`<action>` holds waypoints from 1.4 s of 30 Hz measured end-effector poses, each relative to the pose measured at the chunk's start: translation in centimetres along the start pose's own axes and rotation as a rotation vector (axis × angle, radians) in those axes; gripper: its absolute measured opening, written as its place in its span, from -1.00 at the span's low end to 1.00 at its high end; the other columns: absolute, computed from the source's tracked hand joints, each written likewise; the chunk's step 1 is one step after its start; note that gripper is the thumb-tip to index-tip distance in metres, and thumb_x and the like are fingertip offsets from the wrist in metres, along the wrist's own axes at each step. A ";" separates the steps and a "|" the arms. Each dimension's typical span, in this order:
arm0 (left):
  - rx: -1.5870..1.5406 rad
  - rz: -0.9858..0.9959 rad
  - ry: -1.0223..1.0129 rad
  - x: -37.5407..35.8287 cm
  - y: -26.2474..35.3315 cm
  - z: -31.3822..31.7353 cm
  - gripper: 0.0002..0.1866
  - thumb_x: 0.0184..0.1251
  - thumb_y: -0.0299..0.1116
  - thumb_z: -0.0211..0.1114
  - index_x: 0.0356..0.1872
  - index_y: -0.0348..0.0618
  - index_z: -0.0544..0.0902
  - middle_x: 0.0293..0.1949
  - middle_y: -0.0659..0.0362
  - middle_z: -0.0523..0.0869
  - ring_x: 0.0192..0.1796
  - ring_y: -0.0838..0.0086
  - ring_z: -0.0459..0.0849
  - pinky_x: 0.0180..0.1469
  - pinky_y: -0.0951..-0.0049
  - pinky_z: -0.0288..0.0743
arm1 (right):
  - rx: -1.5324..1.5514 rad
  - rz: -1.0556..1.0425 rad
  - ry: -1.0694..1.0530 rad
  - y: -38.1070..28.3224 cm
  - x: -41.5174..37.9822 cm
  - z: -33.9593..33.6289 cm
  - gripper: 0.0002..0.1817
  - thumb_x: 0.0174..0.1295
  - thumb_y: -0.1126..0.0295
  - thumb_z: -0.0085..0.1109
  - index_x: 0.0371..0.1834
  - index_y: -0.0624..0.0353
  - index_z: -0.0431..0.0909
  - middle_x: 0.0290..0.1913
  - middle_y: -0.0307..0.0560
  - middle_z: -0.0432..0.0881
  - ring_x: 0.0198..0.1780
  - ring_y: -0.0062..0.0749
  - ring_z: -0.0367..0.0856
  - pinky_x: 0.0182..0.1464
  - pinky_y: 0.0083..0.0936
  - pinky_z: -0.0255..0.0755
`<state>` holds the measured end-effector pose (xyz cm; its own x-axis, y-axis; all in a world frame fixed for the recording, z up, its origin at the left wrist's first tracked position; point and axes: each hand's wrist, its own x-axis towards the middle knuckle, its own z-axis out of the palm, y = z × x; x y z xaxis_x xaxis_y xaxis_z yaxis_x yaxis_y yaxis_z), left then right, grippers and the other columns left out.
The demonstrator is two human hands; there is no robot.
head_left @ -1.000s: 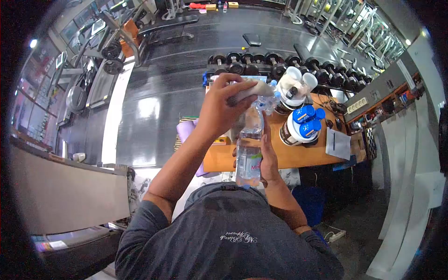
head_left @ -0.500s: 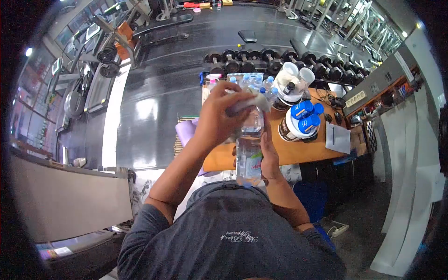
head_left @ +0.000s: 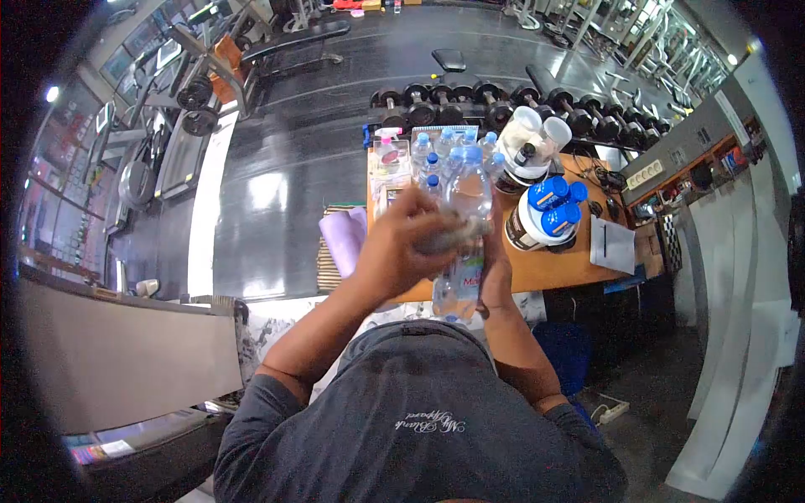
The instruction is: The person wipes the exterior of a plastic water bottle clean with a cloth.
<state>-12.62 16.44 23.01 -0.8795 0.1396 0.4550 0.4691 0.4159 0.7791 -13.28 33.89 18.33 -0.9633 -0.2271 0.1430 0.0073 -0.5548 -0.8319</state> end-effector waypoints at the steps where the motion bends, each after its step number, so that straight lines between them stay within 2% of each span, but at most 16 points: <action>1: -0.006 -0.020 -0.045 -1.0 0.0 0.4 -0.54 -0.03 -0.45 0.64 0.01 -0.03 0.84 -0.08 0.07 0.63 -0.08 0.22 0.70 -0.03 0.29 0.63 | -0.023 -0.082 0.025 0.5 0.7 -0.3 -0.22 0.61 -0.14 -0.11 0.77 -0.31 -0.18 0.54 0.07 0.31 0.22 -0.11 0.67 0.14 -0.21 0.71; 3: 0.002 0.048 -0.188 -3.1 0.0 0.2 -0.54 -0.07 -0.40 0.66 -0.02 -0.06 0.84 -0.16 0.08 0.60 -0.13 0.24 0.68 -0.06 0.29 0.60 | 0.019 -0.085 0.126 0.6 1.1 -0.6 -0.30 0.66 -0.04 -0.20 0.76 -0.24 -0.13 0.41 0.10 0.48 0.14 -0.12 0.70 0.12 -0.18 0.70; 5: -0.122 0.088 -0.371 -4.0 0.5 -0.2 -0.53 -0.08 -0.39 0.66 -0.02 -0.08 0.84 -0.18 0.08 0.59 -0.15 0.25 0.67 -0.07 0.30 0.58 | 0.094 0.041 -0.029 -1.1 0.3 -1.2 -0.31 0.65 -0.06 -0.19 0.75 -0.21 -0.08 0.37 0.06 0.52 0.23 -0.18 0.65 0.21 -0.24 0.64; 9: -0.086 0.059 -0.105 -3.1 -0.1 -0.2 -0.56 0.00 -0.43 0.59 0.02 -0.11 0.83 -0.13 0.05 0.62 -0.12 0.25 0.68 -0.05 0.30 0.58 | -0.010 0.013 0.087 -1.5 0.2 0.2 -0.31 0.65 -0.10 -0.17 0.74 -0.25 -0.06 0.32 0.05 0.56 0.26 -0.22 0.62 0.27 -0.28 0.59; 13: -0.038 0.048 -0.009 -1.2 0.4 -0.1 -0.52 -0.05 -0.45 0.63 0.02 -0.09 0.83 -0.11 0.06 0.62 -0.08 0.24 0.69 -0.02 0.29 0.60 | 0.026 -0.023 -0.042 -0.4 0.0 -0.3 -0.23 0.62 -0.07 -0.08 0.77 -0.28 -0.16 0.69 -0.03 0.01 0.45 -0.15 0.46 0.37 -0.20 0.54; 14: 0.007 0.044 -0.022 -1.8 0.3 0.6 -0.50 -0.07 -0.44 0.64 0.02 -0.07 0.83 -0.10 0.07 0.62 -0.07 0.23 0.69 -0.01 0.29 0.61 | 0.059 -0.070 0.029 0.2 0.4 -0.1 -0.26 0.65 -0.02 -0.12 0.77 -0.24 -0.16 0.69 -0.04 -0.01 0.45 -0.20 0.46 0.39 -0.26 0.51; 17: -0.073 0.034 -0.171 -4.5 1.0 1.0 -0.50 -0.12 -0.44 0.66 -0.01 0.01 0.86 -0.17 0.11 0.60 -0.11 0.27 0.64 -0.06 0.31 0.58 | -0.069 -0.085 0.079 -0.7 0.6 -0.1 -0.30 0.67 0.05 -0.15 0.76 -0.21 -0.15 0.63 0.05 0.15 0.33 -0.18 0.59 0.26 -0.24 0.61; 18: -0.065 0.168 -0.245 -4.7 1.0 0.7 -0.52 -0.13 -0.38 0.69 -0.04 -0.02 0.87 -0.18 0.13 0.60 -0.13 0.28 0.65 -0.06 0.31 0.58 | 0.027 -0.024 0.114 -0.6 0.6 -0.4 -0.34 0.68 0.03 -0.17 0.75 -0.19 -0.10 0.44 0.08 0.38 0.16 -0.12 0.68 0.15 -0.18 0.68; 19: -0.092 0.153 -0.297 -4.9 0.8 0.4 -0.52 -0.13 -0.37 0.69 -0.04 -0.03 0.87 -0.18 0.13 0.61 -0.13 0.28 0.65 -0.06 0.31 0.58 | 0.125 0.032 0.154 -0.5 0.6 -0.5 -0.36 0.68 0.02 -0.19 0.73 -0.18 -0.04 0.25 0.11 0.61 -0.01 -0.06 0.77 0.03 -0.13 0.75; 21: -0.150 0.119 -0.400 -5.3 0.2 -0.3 -0.53 -0.13 -0.35 0.69 -0.05 -0.07 0.87 -0.19 0.14 0.62 -0.12 0.27 0.66 -0.05 0.30 0.58 | 0.107 -0.010 0.107 -1.6 0.1 -0.3 -0.36 0.68 0.01 -0.19 0.73 -0.19 -0.04 0.20 0.11 0.62 -0.11 -0.05 0.79 -0.02 -0.12 0.76; 25: -0.068 0.103 -0.059 -2.8 0.1 -1.2 -0.53 -0.10 -0.40 0.66 -0.03 -0.09 0.87 -0.19 0.16 0.63 -0.17 0.36 0.63 -0.08 0.37 0.55 | 0.044 -0.024 0.245 -0.6 0.4 0.2 -0.35 0.67 0.00 -0.17 0.73 -0.24 -0.06 0.16 0.09 0.62 0.01 -0.19 0.76 0.01 -0.27 0.75; 27: -0.038 0.090 -0.085 -3.2 -0.2 -0.3 -0.52 -0.06 -0.41 0.65 0.02 -0.07 0.86 -0.19 0.13 0.63 -0.17 0.30 0.64 -0.09 0.33 0.56 | 0.006 -0.086 0.132 -0.7 0.3 0.5 -0.34 0.67 0.01 -0.17 0.74 -0.23 -0.10 0.24 0.12 0.58 0.05 -0.19 0.75 0.03 -0.27 0.74; 29: -0.113 0.058 -0.126 -4.8 -0.6 1.0 -0.49 -0.06 -0.38 0.67 0.04 -0.04 0.85 -0.19 0.12 0.62 -0.18 0.27 0.65 -0.09 0.32 0.56 | -0.020 -0.129 0.197 -0.9 0.6 1.5 -0.31 0.68 0.01 -0.18 0.75 -0.24 -0.16 0.27 0.14 0.55 0.05 -0.16 0.75 -0.01 -0.23 0.76; 34: -0.259 0.101 -0.462 -6.5 0.0 -0.9 -0.54 -0.06 -0.38 0.65 -0.01 -0.07 0.86 -0.22 0.12 0.63 -0.16 0.30 0.66 -0.08 0.29 0.56 | 0.016 -0.068 0.016 -0.3 -0.1 -1.7 -0.20 0.51 0.20 0.17 0.68 -0.18 -0.10 0.26 0.22 0.54 0.03 -0.07 0.76 -0.15 -0.15 0.82; 36: -0.260 0.059 -0.379 -6.6 -0.8 -1.7 -0.58 -0.05 -0.41 0.63 -0.05 -0.11 0.87 -0.23 0.13 0.63 -0.16 0.32 0.65 -0.08 0.32 0.56 | 0.065 -0.039 0.036 -0.6 -0.1 -1.3 -0.14 0.32 0.40 0.35 0.59 -0.10 0.01 0.23 0.24 0.55 0.02 -0.05 0.76 -0.16 -0.16 0.84; 42: -0.416 -0.075 -0.159 -6.2 -1.7 -1.6 -0.68 0.07 -0.46 0.58 -0.09 -0.24 0.84 -0.20 0.17 0.64 -0.08 0.40 0.65 0.01 0.39 0.52 | 0.060 0.019 0.036 0.6 -0.1 -2.4 -0.24 0.35 0.38 0.28 0.58 0.03 0.13 0.21 0.15 0.57 0.04 -0.06 0.76 -0.04 -0.03 0.83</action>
<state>-7.83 13.43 19.49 -0.8985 0.2724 0.3442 0.3675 0.0380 0.9292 -13.81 35.53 16.49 -0.9718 -0.2098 0.1076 0.0404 -0.5978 -0.8006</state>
